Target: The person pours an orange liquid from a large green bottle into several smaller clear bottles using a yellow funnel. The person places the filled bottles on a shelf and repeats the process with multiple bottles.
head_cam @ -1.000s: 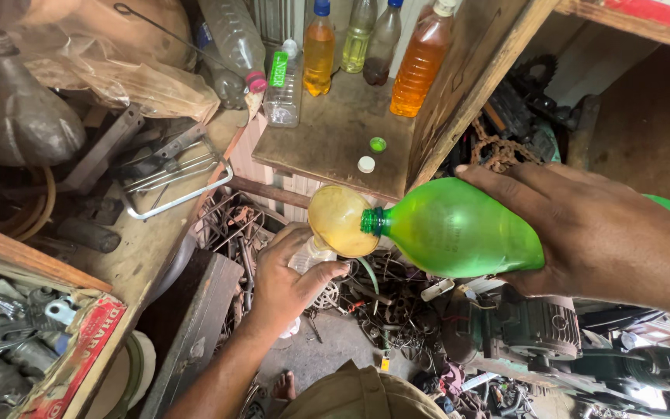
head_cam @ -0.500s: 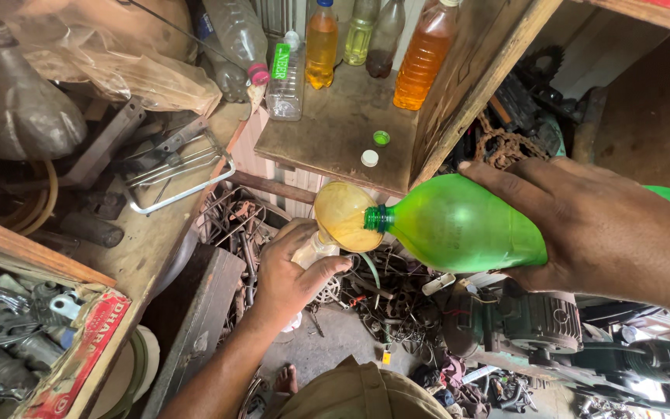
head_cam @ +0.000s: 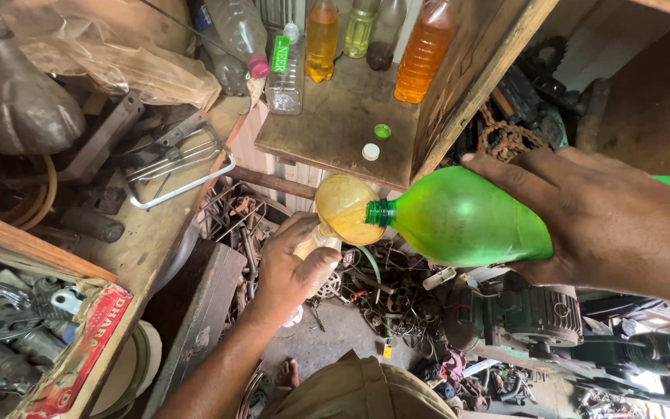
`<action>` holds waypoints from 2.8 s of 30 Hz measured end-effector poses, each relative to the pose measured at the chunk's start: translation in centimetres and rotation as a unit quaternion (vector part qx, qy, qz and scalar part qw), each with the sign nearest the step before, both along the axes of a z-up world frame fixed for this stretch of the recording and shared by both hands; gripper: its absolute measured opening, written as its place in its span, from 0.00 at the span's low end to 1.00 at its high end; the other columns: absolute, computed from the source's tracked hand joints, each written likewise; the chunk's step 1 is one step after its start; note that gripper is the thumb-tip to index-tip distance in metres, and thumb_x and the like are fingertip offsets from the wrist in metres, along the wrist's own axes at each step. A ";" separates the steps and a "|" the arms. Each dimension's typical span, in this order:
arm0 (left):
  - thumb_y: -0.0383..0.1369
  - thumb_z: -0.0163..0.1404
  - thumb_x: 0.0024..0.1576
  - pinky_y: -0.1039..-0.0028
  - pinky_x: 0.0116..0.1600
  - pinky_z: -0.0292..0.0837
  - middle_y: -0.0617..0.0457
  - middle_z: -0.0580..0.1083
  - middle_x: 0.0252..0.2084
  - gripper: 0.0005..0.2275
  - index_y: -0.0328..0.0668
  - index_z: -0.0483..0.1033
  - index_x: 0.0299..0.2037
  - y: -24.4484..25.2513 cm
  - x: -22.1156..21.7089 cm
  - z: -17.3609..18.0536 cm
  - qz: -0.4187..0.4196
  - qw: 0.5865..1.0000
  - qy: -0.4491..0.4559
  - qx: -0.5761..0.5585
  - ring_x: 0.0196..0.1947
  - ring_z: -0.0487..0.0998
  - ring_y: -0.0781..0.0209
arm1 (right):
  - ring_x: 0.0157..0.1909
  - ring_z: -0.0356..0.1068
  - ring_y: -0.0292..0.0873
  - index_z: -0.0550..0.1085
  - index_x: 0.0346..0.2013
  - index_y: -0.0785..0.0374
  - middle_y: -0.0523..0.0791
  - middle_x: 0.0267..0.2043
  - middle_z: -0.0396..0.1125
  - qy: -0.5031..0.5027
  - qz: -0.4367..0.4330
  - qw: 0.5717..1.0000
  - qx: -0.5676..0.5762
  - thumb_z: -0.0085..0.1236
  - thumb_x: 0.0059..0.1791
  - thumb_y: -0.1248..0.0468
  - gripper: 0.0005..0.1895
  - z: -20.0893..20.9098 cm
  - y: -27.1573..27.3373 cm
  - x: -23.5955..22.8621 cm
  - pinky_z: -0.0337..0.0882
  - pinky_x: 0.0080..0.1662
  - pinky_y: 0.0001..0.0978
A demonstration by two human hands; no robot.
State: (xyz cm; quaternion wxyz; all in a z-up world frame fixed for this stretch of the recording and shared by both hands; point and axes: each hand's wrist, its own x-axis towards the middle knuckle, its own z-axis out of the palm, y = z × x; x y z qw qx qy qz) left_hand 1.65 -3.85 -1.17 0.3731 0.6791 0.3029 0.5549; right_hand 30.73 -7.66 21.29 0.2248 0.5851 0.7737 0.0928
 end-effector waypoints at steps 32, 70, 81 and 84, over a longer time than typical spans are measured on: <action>0.52 0.56 0.58 0.68 0.58 0.74 0.46 0.77 0.48 0.25 0.33 0.79 0.50 0.6 0.4 -0.3 -0.003 1.000 0.006 0.005 0.51 0.79 0.55 | 0.42 0.70 0.44 0.45 0.80 0.52 0.44 0.44 0.63 -0.045 0.063 0.997 -0.011 0.73 0.30 0.38 0.72 0.4 0.4 0.2 0.75 0.47 0.40; 0.55 0.54 0.59 0.70 0.57 0.73 0.49 0.77 0.47 0.27 0.34 0.79 0.49 -0.1 0.2 0.3 -0.025 0.999 -0.024 -0.007 0.50 0.79 0.59 | 0.42 0.72 0.43 0.48 0.79 0.51 0.44 0.46 0.65 -0.007 0.069 0.998 0.010 0.76 0.26 0.41 0.73 0.8 0.1 0.0 0.77 0.47 0.39; 0.58 0.52 0.59 0.69 0.58 0.72 0.48 0.76 0.47 0.29 0.33 0.79 0.50 -0.1 0.3 0.3 -0.020 1.000 -0.006 -0.010 0.51 0.78 0.58 | 0.41 0.71 0.42 0.48 0.79 0.50 0.43 0.46 0.65 -0.037 0.074 0.997 0.011 0.75 0.27 0.40 0.73 1.1 0.0 0.0 0.76 0.47 0.37; 0.59 0.51 0.59 0.69 0.60 0.72 0.48 0.77 0.49 0.31 0.33 0.78 0.52 0.0 0.4 0.2 -0.026 0.999 -0.012 -0.019 0.54 0.78 0.58 | 0.41 0.71 0.41 0.46 0.79 0.50 0.42 0.44 0.65 -0.054 0.065 0.996 0.003 0.75 0.28 0.38 0.73 1.1 0.1 0.1 0.76 0.47 0.35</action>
